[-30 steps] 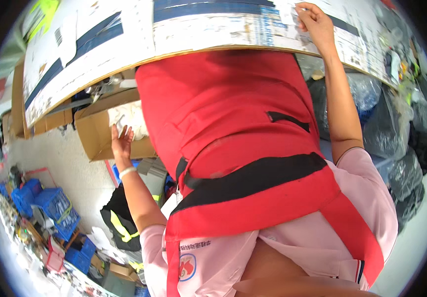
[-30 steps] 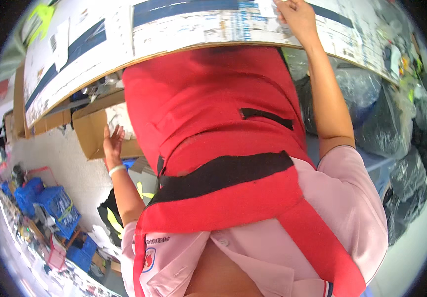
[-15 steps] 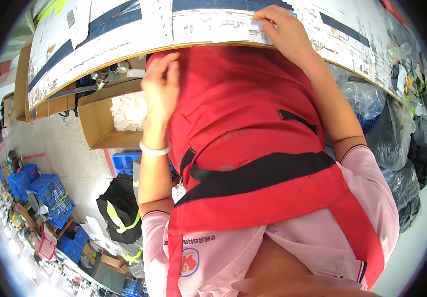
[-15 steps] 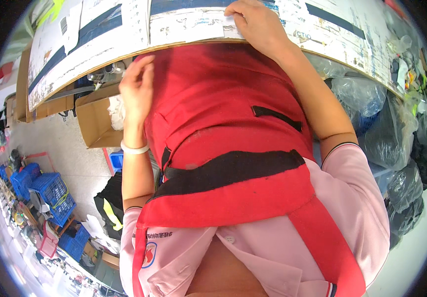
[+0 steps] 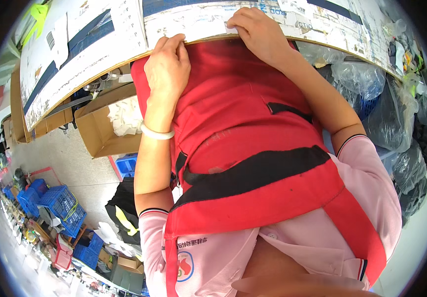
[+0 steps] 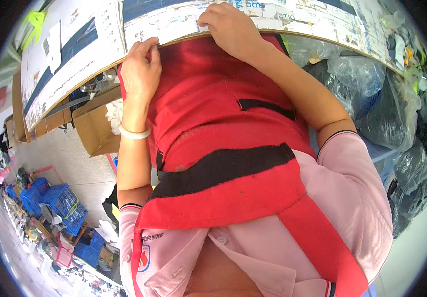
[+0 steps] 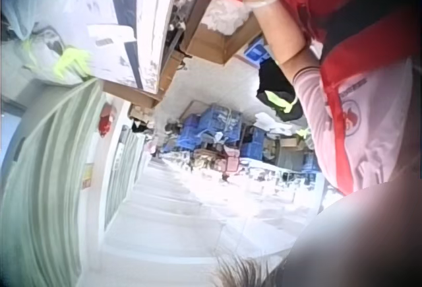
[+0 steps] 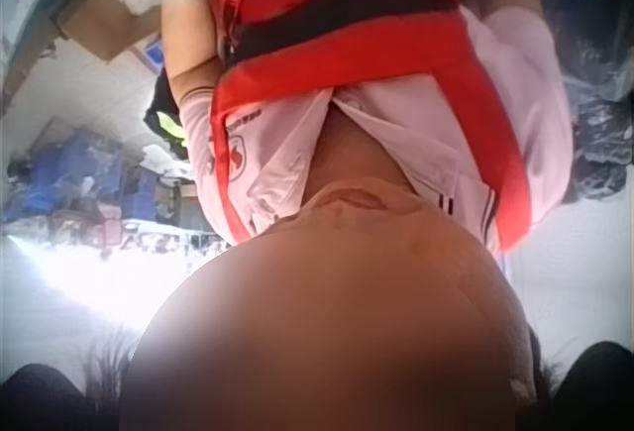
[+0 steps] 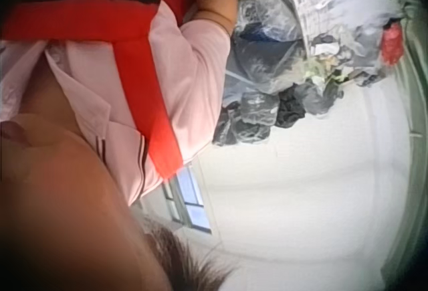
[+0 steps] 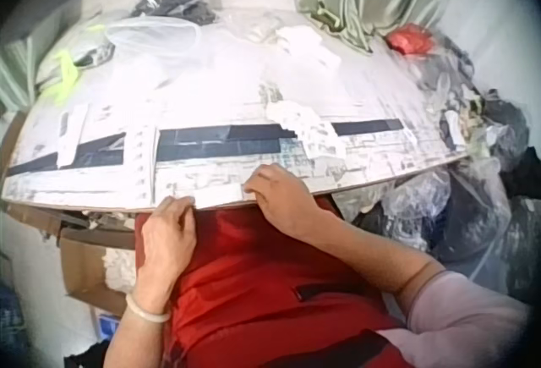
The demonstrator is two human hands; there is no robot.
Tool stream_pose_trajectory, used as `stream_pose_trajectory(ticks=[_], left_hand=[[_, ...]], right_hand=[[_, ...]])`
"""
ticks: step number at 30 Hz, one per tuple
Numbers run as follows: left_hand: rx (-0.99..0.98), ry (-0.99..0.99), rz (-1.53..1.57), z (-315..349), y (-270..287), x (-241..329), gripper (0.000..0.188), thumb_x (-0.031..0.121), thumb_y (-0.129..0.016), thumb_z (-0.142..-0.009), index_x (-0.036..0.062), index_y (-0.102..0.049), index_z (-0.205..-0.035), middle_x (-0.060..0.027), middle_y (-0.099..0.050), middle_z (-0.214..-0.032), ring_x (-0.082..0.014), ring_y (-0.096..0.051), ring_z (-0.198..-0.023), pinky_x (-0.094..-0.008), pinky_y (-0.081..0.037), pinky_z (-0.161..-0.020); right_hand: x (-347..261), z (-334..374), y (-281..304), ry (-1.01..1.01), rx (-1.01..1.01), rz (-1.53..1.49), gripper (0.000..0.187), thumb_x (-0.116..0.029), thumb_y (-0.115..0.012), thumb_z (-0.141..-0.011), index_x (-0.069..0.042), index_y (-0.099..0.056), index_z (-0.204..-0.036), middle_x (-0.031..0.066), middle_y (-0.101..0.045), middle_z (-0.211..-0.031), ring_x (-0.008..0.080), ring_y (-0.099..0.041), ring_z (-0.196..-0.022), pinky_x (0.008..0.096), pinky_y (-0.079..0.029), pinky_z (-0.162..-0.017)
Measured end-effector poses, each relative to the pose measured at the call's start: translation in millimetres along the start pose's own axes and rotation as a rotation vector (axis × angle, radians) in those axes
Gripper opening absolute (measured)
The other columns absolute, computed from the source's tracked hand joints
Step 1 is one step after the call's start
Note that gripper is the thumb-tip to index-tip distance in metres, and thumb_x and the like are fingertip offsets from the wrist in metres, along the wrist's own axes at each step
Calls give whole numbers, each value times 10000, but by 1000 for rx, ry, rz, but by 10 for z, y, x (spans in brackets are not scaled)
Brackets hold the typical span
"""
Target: The person is inspecting and checking small adhesive labels at a workstation.
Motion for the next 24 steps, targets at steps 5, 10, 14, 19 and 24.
stream_pose_trajectory(ticks=[5,10,14,19,24], left_hand=[[10,-14,-19,-24,-44,36,170,148,-552,-881,84,-668,-987,-101,-630,-876,-329,-623,-775,-416,-503,-682],[12,-8,45,-18,-39,-2,185,155,-553,-880,67,-665,-998,-118,-634,-891,-340,-624,-786,-419,-504,-692],[47,4,86,83,21,-121,185,137,-559,-876,50,-673,-994,-135,-644,-891,-339,-628,-788,-410,-505,-704],[39,252,569,385,-174,-533,155,58,-607,-856,19,-686,-983,-104,-658,-817,-155,-594,-658,-267,-488,-643],[-66,396,799,641,-456,-693,155,15,-600,-866,-12,-681,-995,-34,-638,-777,-65,-538,-632,-214,-458,-605]], right_hand=[[-8,5,-15,-3,14,27,64,-66,-570,-847,-80,-609,-895,52,-595,-898,262,-575,-883,357,-489,-753],[33,0,-12,-19,-10,-28,92,-72,-564,-854,-71,-616,-930,60,-608,-939,265,-581,-913,345,-487,-783],[16,-53,19,-110,-81,-66,123,-89,-572,-859,-75,-626,-969,71,-618,-975,268,-584,-939,349,-481,-812],[-415,-348,-45,-49,-83,-213,183,-156,-612,-853,-81,-633,-1018,98,-622,-1012,289,-573,-991,369,-460,-877],[-1124,-799,-581,297,80,-156,336,-211,-673,-802,-88,-615,-1110,66,-600,-1177,259,-549,-1088,375,-414,-969]])
Point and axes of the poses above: each hand's wrist, its own z-axis away from the middle knuckle, its own y-axis out of the back of the hand, x = y × z, the point moved 9 cm from there along -z, towards the middle knuckle
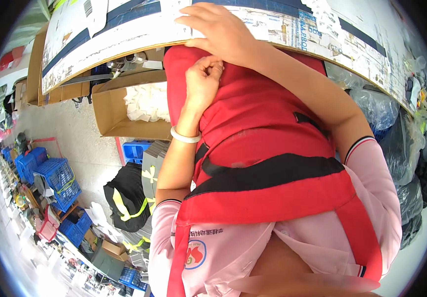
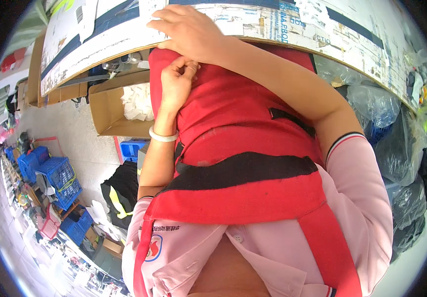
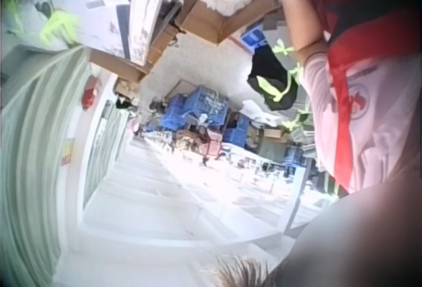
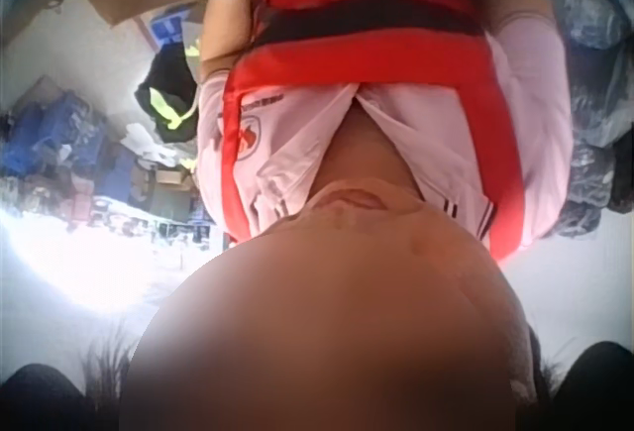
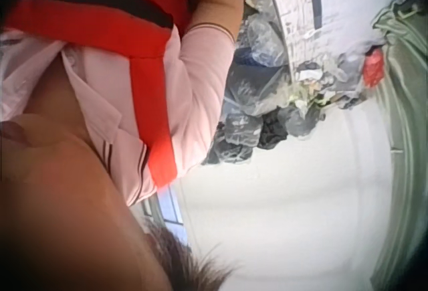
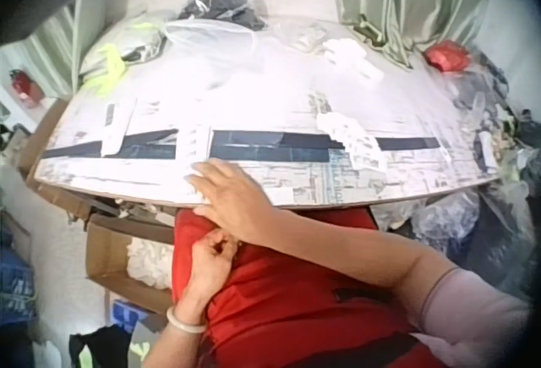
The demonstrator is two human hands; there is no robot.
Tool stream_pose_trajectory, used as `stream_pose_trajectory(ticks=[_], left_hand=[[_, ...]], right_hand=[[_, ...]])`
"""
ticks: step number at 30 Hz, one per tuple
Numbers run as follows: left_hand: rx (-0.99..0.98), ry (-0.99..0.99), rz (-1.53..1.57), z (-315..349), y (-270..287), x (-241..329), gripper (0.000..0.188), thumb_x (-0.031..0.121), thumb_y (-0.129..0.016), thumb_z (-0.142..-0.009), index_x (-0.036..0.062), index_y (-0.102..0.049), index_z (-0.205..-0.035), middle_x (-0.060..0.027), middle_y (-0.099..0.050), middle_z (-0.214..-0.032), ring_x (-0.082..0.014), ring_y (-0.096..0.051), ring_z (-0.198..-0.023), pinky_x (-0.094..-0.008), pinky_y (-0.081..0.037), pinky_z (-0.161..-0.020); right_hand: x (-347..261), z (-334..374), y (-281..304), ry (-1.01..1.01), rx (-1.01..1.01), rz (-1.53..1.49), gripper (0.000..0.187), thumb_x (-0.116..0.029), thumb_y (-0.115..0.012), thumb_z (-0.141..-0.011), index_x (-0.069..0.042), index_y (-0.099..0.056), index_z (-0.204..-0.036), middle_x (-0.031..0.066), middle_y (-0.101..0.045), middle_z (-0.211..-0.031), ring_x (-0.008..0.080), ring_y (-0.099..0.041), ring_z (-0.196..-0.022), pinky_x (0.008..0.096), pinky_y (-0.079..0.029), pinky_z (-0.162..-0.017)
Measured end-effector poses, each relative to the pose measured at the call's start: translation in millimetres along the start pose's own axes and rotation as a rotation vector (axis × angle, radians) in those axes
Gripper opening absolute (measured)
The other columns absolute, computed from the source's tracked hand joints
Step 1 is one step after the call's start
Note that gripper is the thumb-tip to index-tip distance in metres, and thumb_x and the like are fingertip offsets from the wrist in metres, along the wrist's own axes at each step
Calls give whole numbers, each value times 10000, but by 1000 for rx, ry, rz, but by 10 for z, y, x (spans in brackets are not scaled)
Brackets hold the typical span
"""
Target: The person is inspecting and checking small adhesive labels at a workstation.
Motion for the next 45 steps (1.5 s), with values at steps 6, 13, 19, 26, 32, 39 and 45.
stream_pose_trajectory(ticks=[6,13,19,26,32,39,45], left_hand=[[43,118,203,123,236,9,162,18,-591,-897,0,-675,-1034,-16,-636,-767,-45,-510,-593,-183,-430,-555],[-169,177,804,71,407,76,583,480,-348,-995,-36,-554,-1172,-108,-637,-952,-181,-621,-778,-301,-523,-681],[71,168,685,67,582,271,253,191,-608,-924,-28,-665,-1036,-103,-693,-883,-131,-647,-755,-252,-525,-635],[-195,155,358,380,205,507,198,179,-645,-904,-3,-700,-955,-59,-702,-842,-77,-609,-713,-216,-476,-627],[-68,132,441,305,222,503,142,136,-658,-892,11,-693,-948,-20,-685,-800,-36,-566,-647,-186,-433,-563],[-130,157,524,296,172,463,121,111,-665,-883,13,-689,-950,-19,-683,-812,-43,-575,-662,-189,-442,-578],[-129,114,575,295,86,567,144,75,-687,-852,-2,-672,-973,-46,-683,-819,-84,-608,-687,-213,-480,-612]], right_hand=[[35,-20,-313,86,13,25,210,-232,-626,-820,-114,-657,-992,12,-651,-1005,206,-600,-947,343,-443,-890],[-284,35,-88,111,-181,-114,137,-168,-607,-838,-98,-653,-946,40,-649,-985,238,-587,-961,351,-439,-857],[-719,503,95,66,-336,-432,146,-171,-623,-851,-90,-651,-969,37,-649,-937,228,-592,-890,339,-465,-812],[115,561,207,-604,-232,-861,168,-152,-598,-923,-3,-640,-987,16,-639,-828,56,-575,-745,200,-468,-690],[3,707,144,-710,-379,-989,157,-134,-576,-927,2,-638,-975,16,-620,-800,60,-556,-693,208,-485,-665],[24,747,143,-660,-448,-981,179,-143,-549,-939,2,-626,-1010,17,-616,-783,68,-567,-668,214,-497,-656],[-54,1074,-195,-945,-552,-1344,205,-180,-585,-912,-3,-640,-1000,27,-631,-779,76,-592,-660,218,-491,-621]])
Point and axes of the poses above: each hand's wrist, its own z-axis away from the middle knuckle, its own y-axis out of the back of the hand, x = y × z, the point moved 9 cm from there along -z, towards the middle knuckle
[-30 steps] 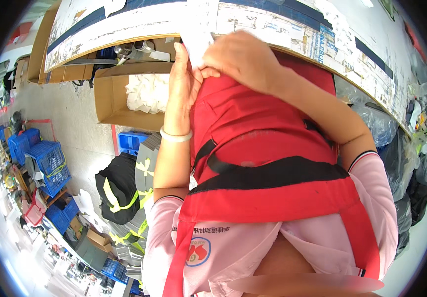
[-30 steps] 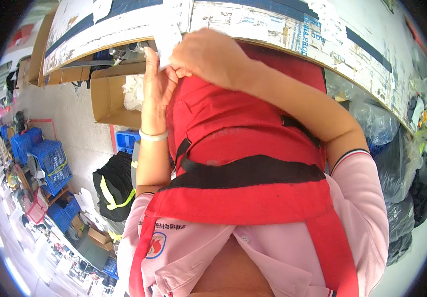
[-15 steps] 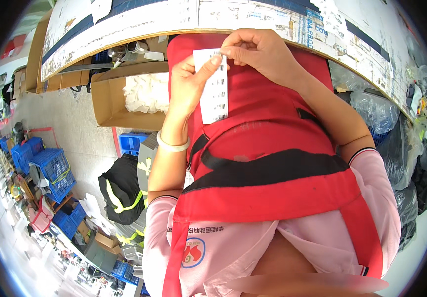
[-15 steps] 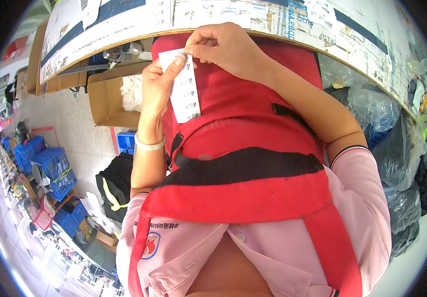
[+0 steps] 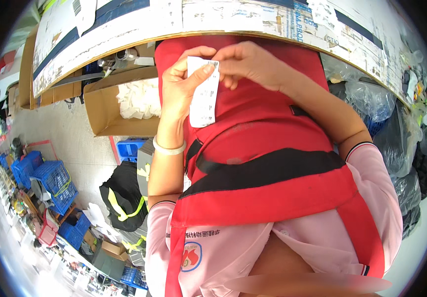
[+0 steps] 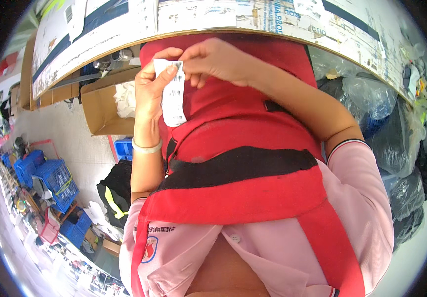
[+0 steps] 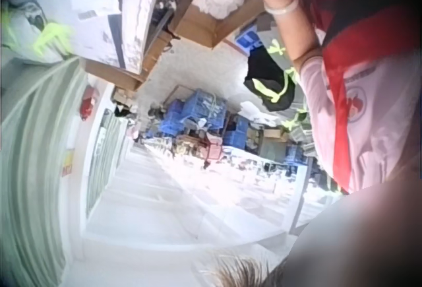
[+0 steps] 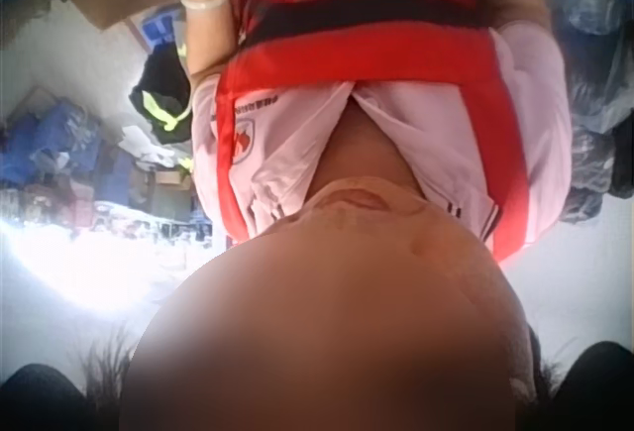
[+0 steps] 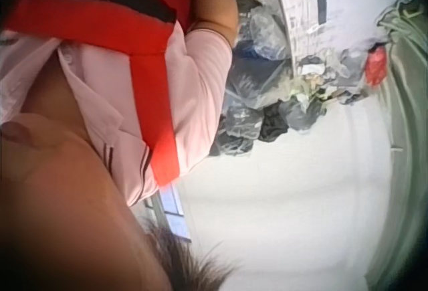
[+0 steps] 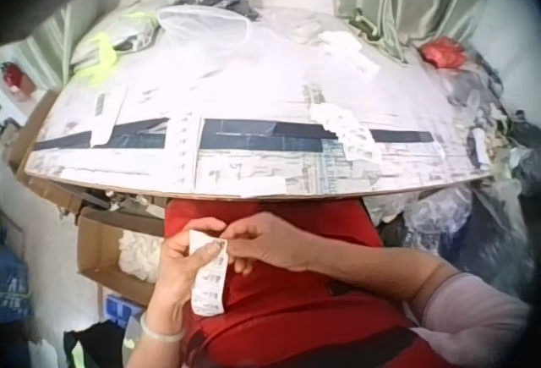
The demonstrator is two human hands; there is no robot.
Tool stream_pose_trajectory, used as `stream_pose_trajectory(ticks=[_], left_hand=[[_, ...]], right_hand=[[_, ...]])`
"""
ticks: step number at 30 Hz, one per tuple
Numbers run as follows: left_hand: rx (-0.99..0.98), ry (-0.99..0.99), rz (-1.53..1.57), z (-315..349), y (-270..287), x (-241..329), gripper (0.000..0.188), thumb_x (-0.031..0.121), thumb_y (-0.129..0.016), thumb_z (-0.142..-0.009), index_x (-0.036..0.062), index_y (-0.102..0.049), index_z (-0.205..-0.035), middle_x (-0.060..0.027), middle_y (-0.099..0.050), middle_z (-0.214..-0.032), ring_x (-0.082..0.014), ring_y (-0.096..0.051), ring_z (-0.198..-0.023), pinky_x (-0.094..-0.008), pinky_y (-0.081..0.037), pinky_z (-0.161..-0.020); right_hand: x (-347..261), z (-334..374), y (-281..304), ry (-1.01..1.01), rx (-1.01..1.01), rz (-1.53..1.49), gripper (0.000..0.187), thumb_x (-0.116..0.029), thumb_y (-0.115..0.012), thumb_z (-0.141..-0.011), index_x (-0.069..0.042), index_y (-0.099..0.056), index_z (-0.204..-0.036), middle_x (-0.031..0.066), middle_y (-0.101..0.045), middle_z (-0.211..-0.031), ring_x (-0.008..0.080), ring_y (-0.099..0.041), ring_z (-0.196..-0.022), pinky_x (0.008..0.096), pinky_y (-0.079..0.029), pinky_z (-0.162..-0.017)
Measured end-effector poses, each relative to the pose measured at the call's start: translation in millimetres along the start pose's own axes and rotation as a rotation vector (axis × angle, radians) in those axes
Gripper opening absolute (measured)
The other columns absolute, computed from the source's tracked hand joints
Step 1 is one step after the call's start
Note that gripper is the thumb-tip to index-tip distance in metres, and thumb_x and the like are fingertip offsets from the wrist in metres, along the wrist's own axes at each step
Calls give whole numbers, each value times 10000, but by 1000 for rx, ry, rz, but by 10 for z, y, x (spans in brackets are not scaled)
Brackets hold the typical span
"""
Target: The person is inspecting and checking small adhesive labels at a workstation.
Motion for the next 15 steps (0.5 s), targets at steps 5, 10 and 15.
stream_pose_trajectory(ticks=[5,10,15], left_hand=[[-16,64,124,-14,117,-160,112,51,-705,-828,6,-670,-925,-45,-679,-796,-78,-599,-643,-208,-467,-569],[42,52,31,-84,85,-175,102,51,-720,-818,6,-681,-900,-27,-675,-774,-52,-577,-632,-190,-442,-557],[4,72,-62,-134,23,-225,104,52,-733,-806,4,-695,-890,-22,-671,-765,-45,-567,-634,-190,-440,-563]], right_hand=[[-21,71,90,73,105,101,206,-184,-563,-939,3,-640,-976,23,-627,-799,82,-592,-665,220,-493,-625],[-181,143,217,182,270,182,198,-194,-576,-941,-11,-645,-967,15,-621,-794,72,-573,-683,216,-489,-629],[-134,177,284,186,292,173,169,-163,-586,-930,-9,-645,-964,3,-611,-772,63,-555,-673,206,-476,-635]])
Point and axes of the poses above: each hand's wrist, its own z-axis away from the middle knuckle, its own y-axis out of the back of the hand, x = y × z, the point moved 9 cm from there along -z, towards the middle knuckle
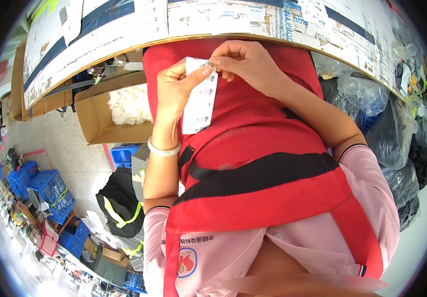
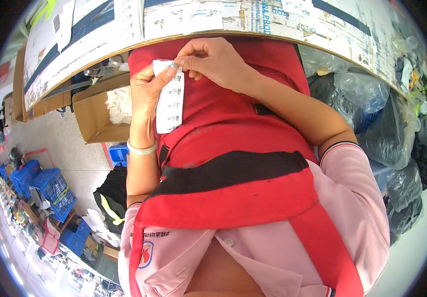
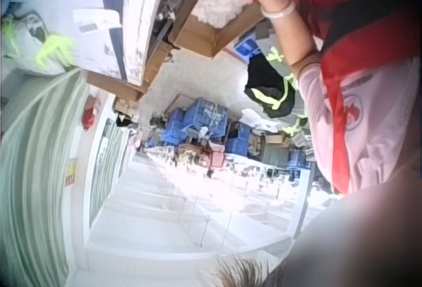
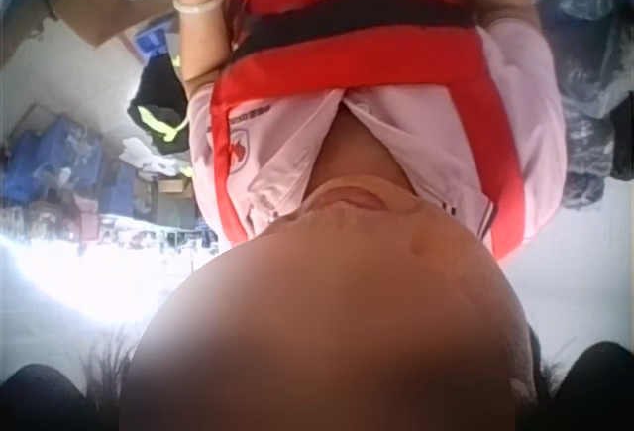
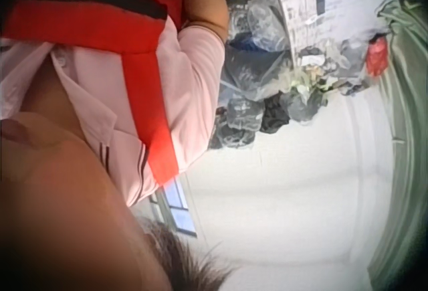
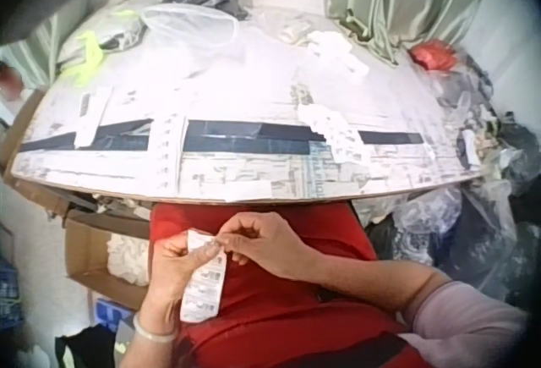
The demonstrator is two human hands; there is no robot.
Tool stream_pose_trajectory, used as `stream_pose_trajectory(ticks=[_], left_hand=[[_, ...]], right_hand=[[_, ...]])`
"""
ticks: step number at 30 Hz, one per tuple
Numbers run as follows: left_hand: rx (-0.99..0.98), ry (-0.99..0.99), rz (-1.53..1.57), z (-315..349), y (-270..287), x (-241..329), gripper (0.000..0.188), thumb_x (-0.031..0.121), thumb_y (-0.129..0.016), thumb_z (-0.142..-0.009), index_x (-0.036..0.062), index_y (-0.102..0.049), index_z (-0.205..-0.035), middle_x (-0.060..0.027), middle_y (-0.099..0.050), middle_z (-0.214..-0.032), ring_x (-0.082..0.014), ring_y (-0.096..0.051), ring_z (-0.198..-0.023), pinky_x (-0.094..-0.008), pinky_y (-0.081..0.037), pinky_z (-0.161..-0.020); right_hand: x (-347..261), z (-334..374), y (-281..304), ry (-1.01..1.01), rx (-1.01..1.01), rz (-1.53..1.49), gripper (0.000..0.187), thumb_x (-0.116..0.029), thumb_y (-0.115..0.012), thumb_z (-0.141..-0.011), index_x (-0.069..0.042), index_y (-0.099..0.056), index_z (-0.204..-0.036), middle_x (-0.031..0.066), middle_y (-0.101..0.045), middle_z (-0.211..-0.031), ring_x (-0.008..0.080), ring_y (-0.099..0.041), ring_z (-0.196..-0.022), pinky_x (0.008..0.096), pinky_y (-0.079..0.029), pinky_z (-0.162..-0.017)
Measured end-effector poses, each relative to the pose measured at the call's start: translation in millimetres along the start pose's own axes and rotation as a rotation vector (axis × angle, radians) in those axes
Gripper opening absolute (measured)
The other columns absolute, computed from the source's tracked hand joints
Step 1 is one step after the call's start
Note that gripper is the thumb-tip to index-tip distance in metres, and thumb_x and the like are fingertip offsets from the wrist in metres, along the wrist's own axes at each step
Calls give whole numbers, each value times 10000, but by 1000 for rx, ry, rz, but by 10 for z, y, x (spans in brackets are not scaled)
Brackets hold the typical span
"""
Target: The person is inspecting and checking small adhesive labels at a workstation.
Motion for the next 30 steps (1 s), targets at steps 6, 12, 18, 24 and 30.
stream_pose_trajectory(ticks=[6,12,18,24,30], left_hand=[[19,129,200,-38,221,-347,91,76,-708,-833,4,-697,-887,-59,-690,-796,-95,-627,-639,-215,-491,-571],[79,162,322,-65,410,-506,100,117,-692,-855,21,-686,-881,-60,-694,-796,-99,-635,-619,-214,-499,-548],[35,167,351,-74,376,-515,96,118,-687,-858,28,-683,-894,-64,-696,-791,-108,-647,-624,-216,-511,-551],[41,172,334,-79,362,-516,91,114,-687,-858,29,-683,-892,-63,-695,-790,-104,-644,-622,-210,-506,-548],[44,173,322,-76,364,-517,93,116,-694,-853,28,-682,-882,-58,-690,-779,-96,-635,-618,-211,-505,-549]], right_hand=[[-570,-30,673,389,360,547,143,-135,-607,-893,-30,-657,-976,0,-639,-839,70,-555,-741,214,-465,-725],[-595,-71,757,331,205,816,609,-112,-702,-788,-82,-441,-1338,159,-591,-1060,303,-562,-969,377,-452,-863],[-471,-113,723,262,120,932,679,-126,-701,-778,-110,-404,-1388,190,-560,-1165,354,-522,-1069,398,-418,-950],[-417,-142,776,312,123,928,642,-121,-674,-801,-111,-409,-1387,198,-548,-1186,359,-515,-1073,403,-415,-952],[-382,-160,790,288,102,938,634,-145,-682,-799,-104,-420,-1375,198,-535,-1217,361,-510,-1093,400,-411,-963]])
Point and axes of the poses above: each hand's wrist, its own z-axis away from the middle knuckle, its own y-axis out of the back of the hand, x = y × z, the point moved 9 cm from there along -z, towards the middle knuckle
